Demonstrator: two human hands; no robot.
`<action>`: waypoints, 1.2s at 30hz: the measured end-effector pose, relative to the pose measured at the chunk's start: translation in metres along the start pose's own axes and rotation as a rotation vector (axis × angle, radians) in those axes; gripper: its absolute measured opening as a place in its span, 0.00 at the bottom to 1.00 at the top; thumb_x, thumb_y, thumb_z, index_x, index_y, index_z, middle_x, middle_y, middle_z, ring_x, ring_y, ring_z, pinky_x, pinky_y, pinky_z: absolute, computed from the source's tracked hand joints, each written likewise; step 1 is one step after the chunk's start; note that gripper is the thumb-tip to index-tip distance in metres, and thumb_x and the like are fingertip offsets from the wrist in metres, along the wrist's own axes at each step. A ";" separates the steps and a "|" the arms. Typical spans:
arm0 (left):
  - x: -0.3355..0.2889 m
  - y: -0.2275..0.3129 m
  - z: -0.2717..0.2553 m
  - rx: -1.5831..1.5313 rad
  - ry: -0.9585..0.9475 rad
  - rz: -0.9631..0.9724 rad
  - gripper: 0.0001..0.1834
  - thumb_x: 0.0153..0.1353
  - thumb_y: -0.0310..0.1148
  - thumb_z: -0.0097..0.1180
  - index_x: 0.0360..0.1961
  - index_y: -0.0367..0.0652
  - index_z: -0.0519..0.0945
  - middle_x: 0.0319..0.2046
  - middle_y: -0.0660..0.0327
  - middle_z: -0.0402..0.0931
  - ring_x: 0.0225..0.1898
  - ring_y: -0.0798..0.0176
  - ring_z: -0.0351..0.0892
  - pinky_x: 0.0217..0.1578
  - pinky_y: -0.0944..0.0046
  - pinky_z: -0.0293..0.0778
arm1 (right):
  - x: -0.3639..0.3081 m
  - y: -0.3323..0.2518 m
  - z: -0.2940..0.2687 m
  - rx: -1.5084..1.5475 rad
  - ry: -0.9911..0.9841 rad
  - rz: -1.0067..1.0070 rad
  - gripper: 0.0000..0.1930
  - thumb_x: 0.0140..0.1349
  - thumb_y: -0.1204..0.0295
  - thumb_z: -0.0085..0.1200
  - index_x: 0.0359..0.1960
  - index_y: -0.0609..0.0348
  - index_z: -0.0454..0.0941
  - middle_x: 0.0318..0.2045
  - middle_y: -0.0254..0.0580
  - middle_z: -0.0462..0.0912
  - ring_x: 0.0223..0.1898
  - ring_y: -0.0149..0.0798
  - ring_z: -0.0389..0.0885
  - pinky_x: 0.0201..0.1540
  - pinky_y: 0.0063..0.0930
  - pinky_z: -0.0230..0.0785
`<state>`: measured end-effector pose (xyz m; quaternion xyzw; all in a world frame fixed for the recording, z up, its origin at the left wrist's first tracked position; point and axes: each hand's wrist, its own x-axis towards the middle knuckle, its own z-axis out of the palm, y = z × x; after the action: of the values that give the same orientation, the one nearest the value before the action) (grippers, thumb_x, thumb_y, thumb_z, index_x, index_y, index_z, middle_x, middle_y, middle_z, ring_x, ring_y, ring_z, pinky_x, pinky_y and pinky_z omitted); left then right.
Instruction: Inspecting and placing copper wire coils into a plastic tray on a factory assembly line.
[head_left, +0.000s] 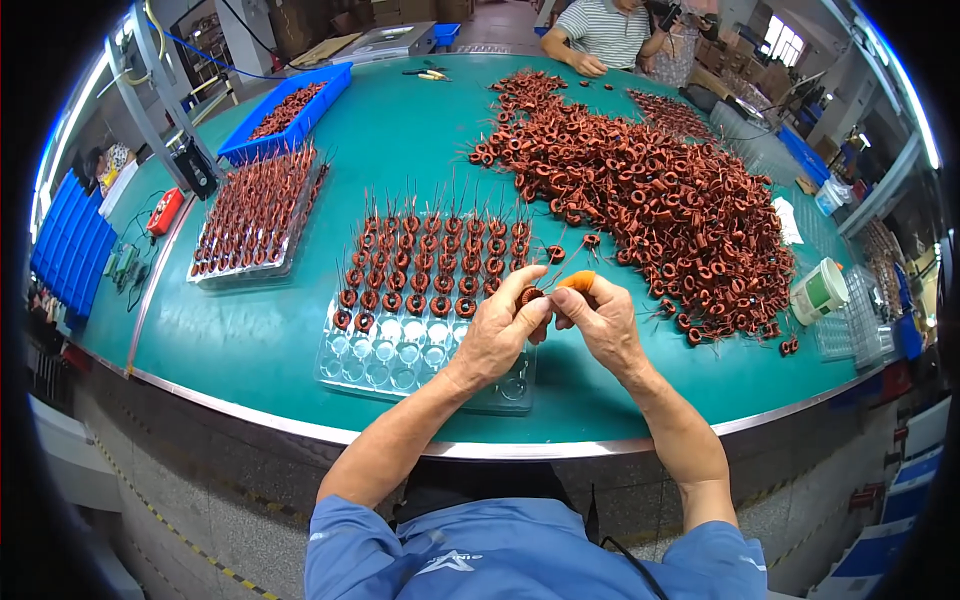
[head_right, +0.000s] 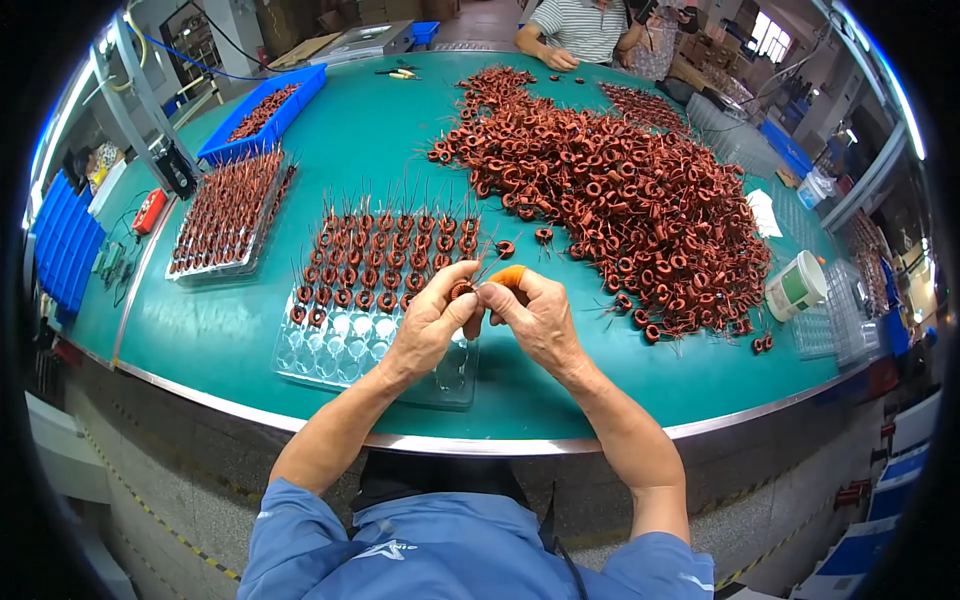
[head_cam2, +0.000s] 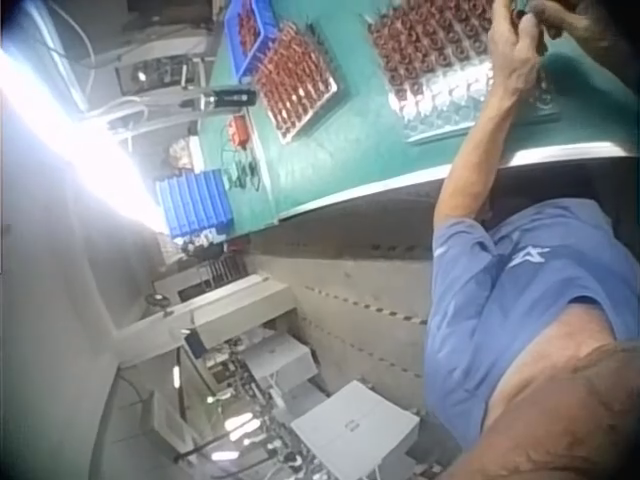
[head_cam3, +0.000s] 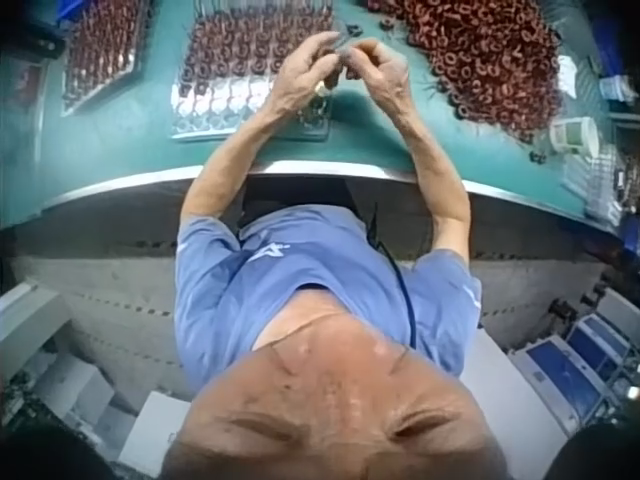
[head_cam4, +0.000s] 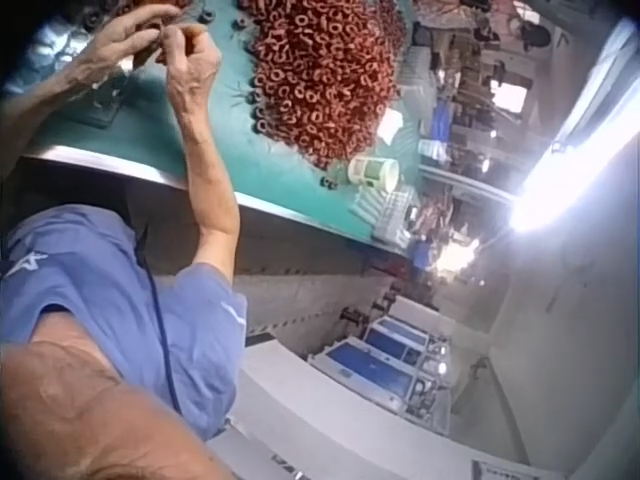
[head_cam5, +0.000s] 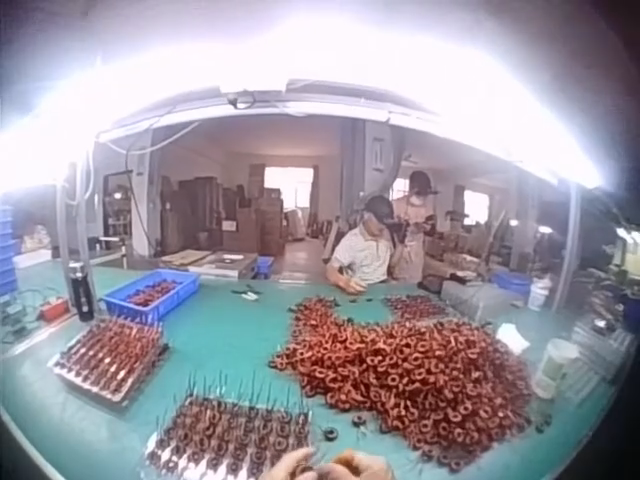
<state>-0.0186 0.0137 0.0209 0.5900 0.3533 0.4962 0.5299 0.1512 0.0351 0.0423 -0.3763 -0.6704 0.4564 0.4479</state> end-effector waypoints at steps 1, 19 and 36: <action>0.000 0.001 0.000 0.000 -0.004 0.003 0.23 0.69 0.31 0.46 0.61 0.34 0.61 0.30 0.63 0.70 0.28 0.72 0.71 0.30 0.71 0.70 | 0.000 -0.001 -0.001 0.165 -0.003 0.083 0.14 0.64 0.64 0.56 0.34 0.66 0.78 0.24 0.33 0.80 0.24 0.25 0.74 0.28 0.19 0.69; -0.001 0.000 0.001 -0.369 -0.089 -0.040 0.09 0.69 0.35 0.47 0.43 0.41 0.69 0.28 0.62 0.72 0.28 0.70 0.72 0.30 0.70 0.71 | 0.001 0.007 0.005 0.580 -0.027 0.030 0.14 0.59 0.74 0.60 0.46 0.62 0.75 0.41 0.37 0.80 0.45 0.32 0.76 0.53 0.29 0.68; 0.002 -0.009 0.000 -0.314 0.051 -0.066 0.12 0.71 0.38 0.42 0.43 0.40 0.68 0.28 0.64 0.71 0.26 0.72 0.71 0.26 0.73 0.68 | 0.002 0.013 0.000 0.305 0.106 0.090 0.17 0.65 0.60 0.55 0.41 0.65 0.75 0.24 0.36 0.77 0.21 0.26 0.75 0.23 0.17 0.66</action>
<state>-0.0173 0.0177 0.0127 0.4754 0.3039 0.5423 0.6225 0.1521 0.0407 0.0309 -0.3570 -0.5516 0.5519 0.5136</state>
